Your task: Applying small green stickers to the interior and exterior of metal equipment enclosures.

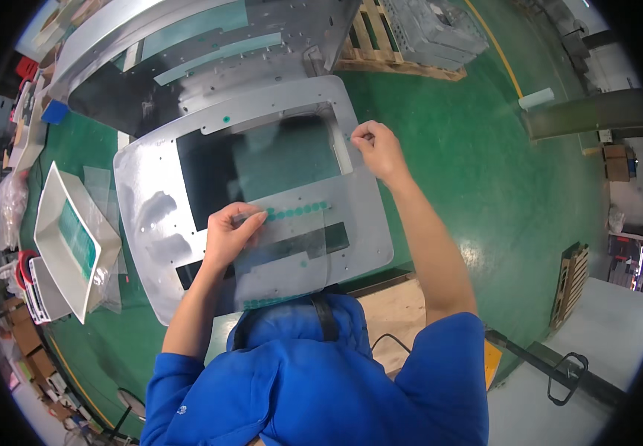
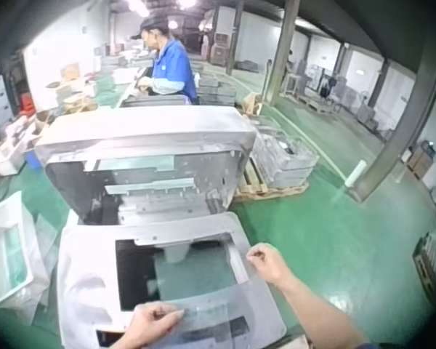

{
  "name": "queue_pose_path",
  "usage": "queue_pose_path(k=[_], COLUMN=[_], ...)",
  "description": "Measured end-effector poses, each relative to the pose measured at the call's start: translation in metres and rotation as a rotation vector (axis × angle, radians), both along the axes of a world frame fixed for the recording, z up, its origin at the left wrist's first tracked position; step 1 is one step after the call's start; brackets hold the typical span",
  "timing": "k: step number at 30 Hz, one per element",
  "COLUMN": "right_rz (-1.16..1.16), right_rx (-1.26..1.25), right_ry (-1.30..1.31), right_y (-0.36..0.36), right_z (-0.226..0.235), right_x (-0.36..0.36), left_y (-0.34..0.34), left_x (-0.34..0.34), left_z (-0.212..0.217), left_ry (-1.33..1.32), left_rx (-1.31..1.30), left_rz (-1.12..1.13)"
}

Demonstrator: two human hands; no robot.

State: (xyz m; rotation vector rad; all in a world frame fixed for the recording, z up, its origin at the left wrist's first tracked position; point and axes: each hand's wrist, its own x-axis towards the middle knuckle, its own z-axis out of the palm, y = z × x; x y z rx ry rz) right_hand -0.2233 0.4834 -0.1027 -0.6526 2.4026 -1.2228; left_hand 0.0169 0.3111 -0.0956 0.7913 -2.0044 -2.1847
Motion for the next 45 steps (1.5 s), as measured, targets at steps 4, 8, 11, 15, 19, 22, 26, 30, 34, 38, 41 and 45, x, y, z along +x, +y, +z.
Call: queue_pose_path(k=[4, 8, 11, 15, 19, 22, 26, 30, 34, 38, 41, 45], right_rz=[0.078, 0.049, 0.040, 0.026, 0.024, 0.019, 0.006, 0.012, -0.061, -0.127, -0.191, 0.198], right_rx=[0.052, 0.063, 0.093, 0.132, 0.160, 0.186, 0.188, 0.052, 0.017, 0.059, 0.103, -0.153], right_ry=[0.005, 0.009, 0.015, 0.003, 0.022, 0.030, 0.030, -0.072, -0.262, -0.450, -0.195, 0.162], right_y=[-0.007, -0.008, -0.011, -0.012, -0.014, -0.014, -0.015, -0.012, -0.016, -0.020, -0.016, -0.040], right_z=[-0.004, -0.011, -0.006, -0.005, -0.004, -0.004, -0.002, -0.003, -0.001, 0.001, 0.005, 0.040], right_x=[-0.010, -0.014, -0.013, -0.014, -0.014, -0.015, -0.012, -0.018, -0.021, -0.032, -0.021, 0.110], left_y=[-0.002, -0.001, -0.002, -0.002, -0.003, -0.002, -0.002, -0.003, -0.003, -0.003, -0.010, -0.015], left_x=[0.000, -0.001, -0.002, -0.002, -0.003, -0.003, -0.003, -0.003, 0.000, 0.029, 0.093, 0.208], left_z=[-0.007, -0.007, -0.006, -0.006, -0.004, -0.002, -0.001, 0.001, 0.000, 0.019, 0.055, 0.059], left_ry=[0.029, 0.033, 0.027, 0.046, 0.027, 0.027, 0.006, 0.003, 0.003, 0.010, 0.073, -0.040], left_rx=[0.005, 0.009, 0.033, 0.049, 0.048, 0.047, 0.043, 0.018, -0.001, 0.109, 0.226, 0.200], left_rz=[-0.006, -0.003, 0.006, 0.004, 0.006, 0.007, 0.003, -0.005, -0.004, -0.028, -0.144, -0.064])
